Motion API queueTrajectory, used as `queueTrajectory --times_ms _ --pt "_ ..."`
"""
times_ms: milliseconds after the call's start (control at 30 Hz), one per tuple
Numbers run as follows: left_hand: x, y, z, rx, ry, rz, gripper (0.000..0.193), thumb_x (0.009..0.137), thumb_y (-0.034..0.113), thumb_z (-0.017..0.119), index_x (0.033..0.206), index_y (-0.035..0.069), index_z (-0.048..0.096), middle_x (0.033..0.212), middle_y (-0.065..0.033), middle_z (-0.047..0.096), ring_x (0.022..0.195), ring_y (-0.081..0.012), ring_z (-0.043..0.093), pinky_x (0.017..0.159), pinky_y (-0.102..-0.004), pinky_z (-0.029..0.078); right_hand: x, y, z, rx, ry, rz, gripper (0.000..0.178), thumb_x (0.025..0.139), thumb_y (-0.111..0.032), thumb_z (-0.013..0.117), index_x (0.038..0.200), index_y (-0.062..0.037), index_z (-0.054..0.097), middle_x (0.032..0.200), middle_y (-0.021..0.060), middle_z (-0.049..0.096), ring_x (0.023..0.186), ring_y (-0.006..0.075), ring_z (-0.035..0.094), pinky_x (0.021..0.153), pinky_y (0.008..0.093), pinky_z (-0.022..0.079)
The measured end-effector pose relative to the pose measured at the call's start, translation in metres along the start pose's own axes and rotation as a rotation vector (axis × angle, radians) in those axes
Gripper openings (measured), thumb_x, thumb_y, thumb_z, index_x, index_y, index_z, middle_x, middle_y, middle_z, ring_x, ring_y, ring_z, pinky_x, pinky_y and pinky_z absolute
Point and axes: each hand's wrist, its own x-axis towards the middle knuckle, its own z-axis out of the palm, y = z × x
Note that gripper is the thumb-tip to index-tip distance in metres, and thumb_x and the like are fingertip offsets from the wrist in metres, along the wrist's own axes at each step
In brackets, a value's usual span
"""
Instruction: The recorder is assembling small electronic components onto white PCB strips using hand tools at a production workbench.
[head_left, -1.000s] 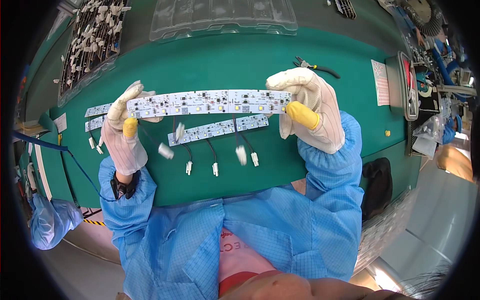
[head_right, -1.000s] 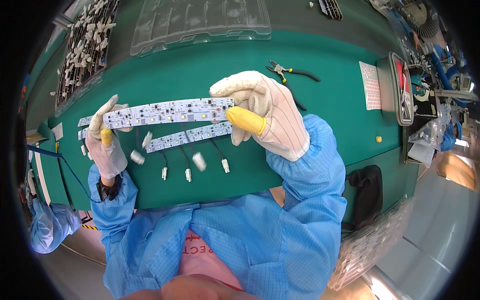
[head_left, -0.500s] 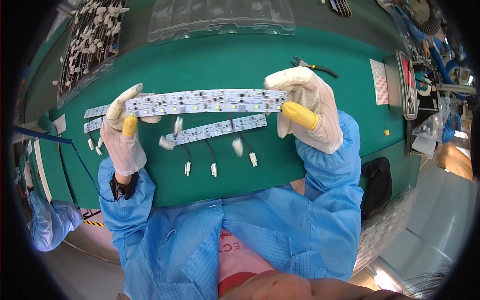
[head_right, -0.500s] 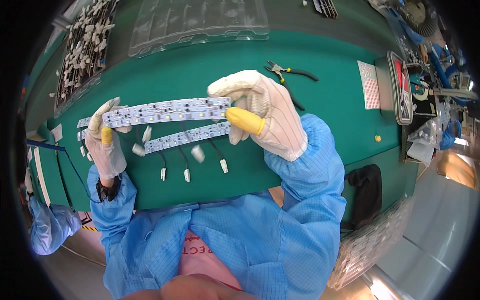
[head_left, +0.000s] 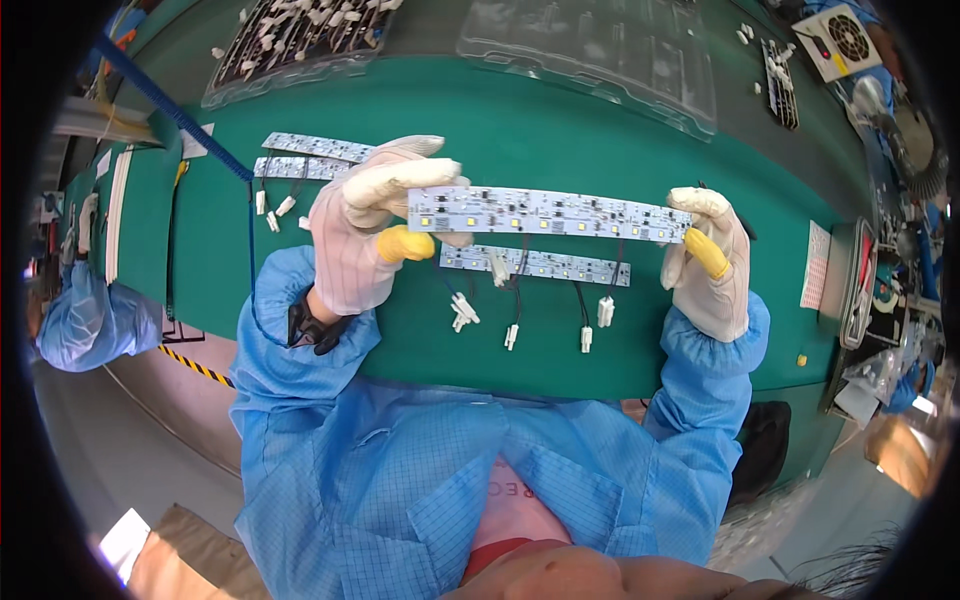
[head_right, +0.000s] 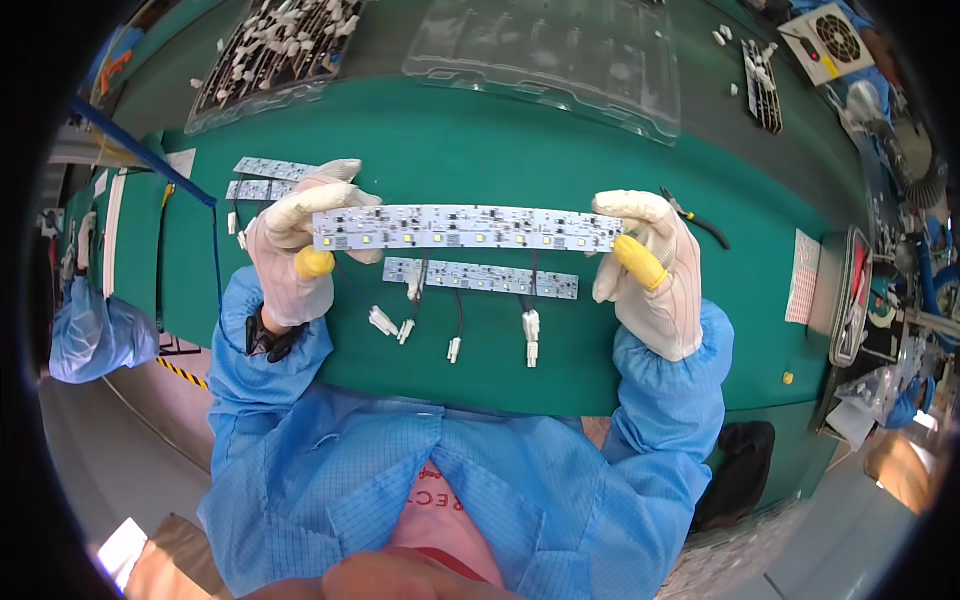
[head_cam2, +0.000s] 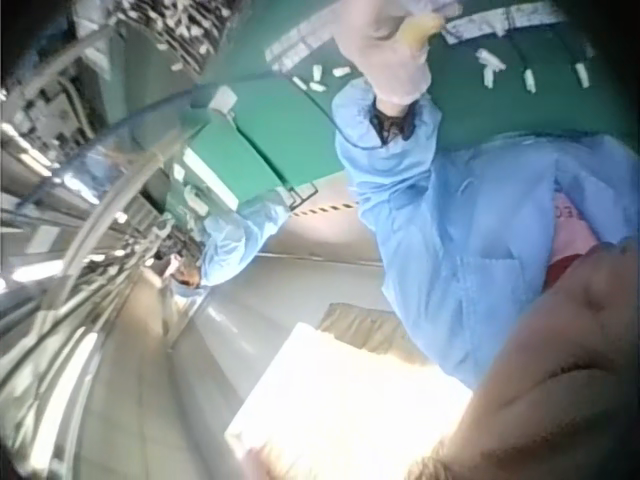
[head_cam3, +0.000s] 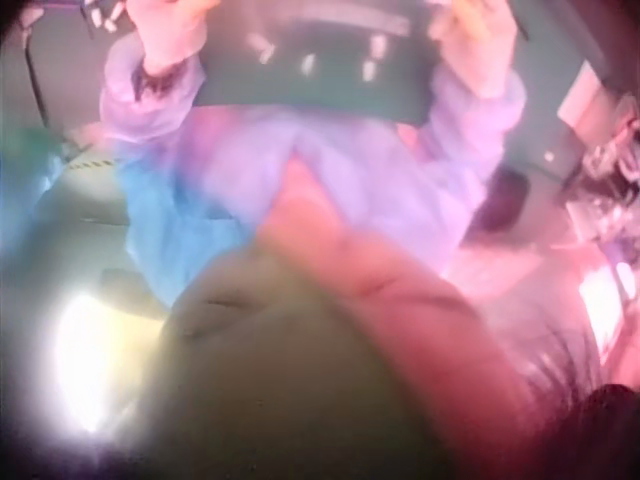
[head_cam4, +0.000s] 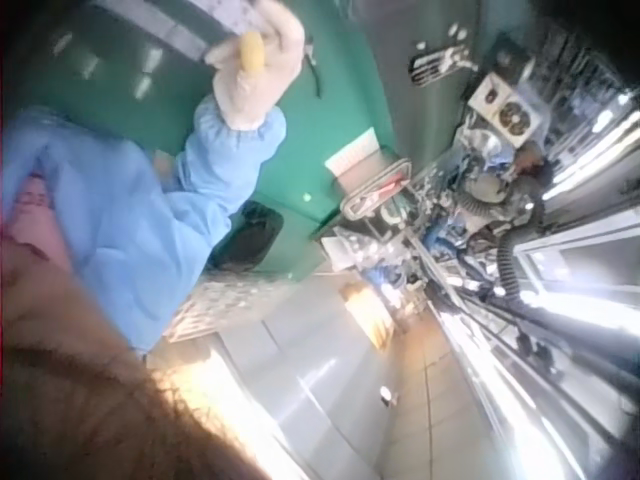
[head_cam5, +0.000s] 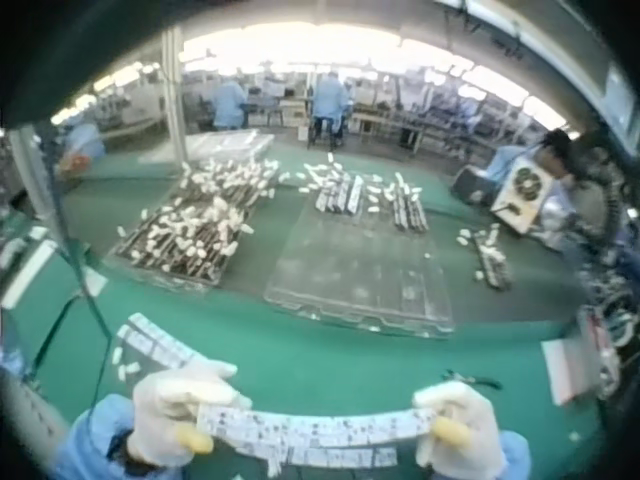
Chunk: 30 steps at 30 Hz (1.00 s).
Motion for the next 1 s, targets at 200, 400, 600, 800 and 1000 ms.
queueTrajectory --times_ms 200,400,600,800,1000 --pt "-0.001 0.019 0.013 -0.259 0.232 -0.407 0.042 0.091 0.018 0.061 0.123 -0.006 0.051 0.106 -0.0130 0.063 0.085 -0.0199 0.067 0.081 -0.0273 0.049 0.001 0.000 0.005 -0.055 0.023 -0.019 0.060 0.081 -0.045 0.069 0.114 0.0022 0.053 0.070 0.0063 0.059 0.049 0.0103 0.054 0.045 0.0203 0.040" --pt "-0.004 0.014 0.012 -0.308 0.203 -0.359 0.046 0.090 0.021 0.061 0.126 -0.006 0.049 0.103 -0.0130 0.065 0.084 -0.0193 0.067 0.081 -0.0257 0.049 0.000 0.002 0.005 0.053 -0.006 -0.007 0.052 0.083 -0.037 0.069 0.113 0.0016 0.053 0.074 0.0067 0.060 0.050 0.0100 0.055 0.044 0.0201 0.040" --pt "0.009 0.014 0.015 -0.206 0.233 -0.526 0.049 0.092 0.027 0.059 0.127 -0.005 0.049 0.097 -0.0119 0.067 0.086 -0.0167 0.066 0.082 -0.0240 0.046 -0.006 -0.009 0.014 0.140 -0.036 0.064 0.046 0.081 -0.020 0.068 0.116 0.0041 0.051 0.093 0.0138 0.063 0.054 0.0133 0.058 0.052 0.0229 0.044" --pt "0.003 0.009 0.012 -0.109 0.246 -0.477 0.051 0.092 0.032 0.057 0.126 -0.005 0.049 0.081 -0.0100 0.069 0.085 -0.0126 0.063 0.085 -0.0257 0.045 0.001 -0.015 0.017 -0.108 0.072 0.145 0.048 0.085 -0.034 0.066 0.116 0.0004 0.052 0.085 0.0102 0.061 0.053 0.0104 0.055 0.049 0.0220 0.044" --pt "0.003 0.003 0.020 -0.306 0.124 -0.261 0.048 0.092 0.037 0.056 0.115 -0.005 0.053 0.083 -0.0142 0.069 0.082 -0.0164 0.066 0.106 -0.0423 0.032 0.001 -0.001 0.010 -0.187 0.117 0.033 0.041 0.093 -0.037 0.055 0.112 -0.0004 0.055 0.074 0.0057 0.059 0.060 0.0104 0.054 0.052 0.0253 0.045"
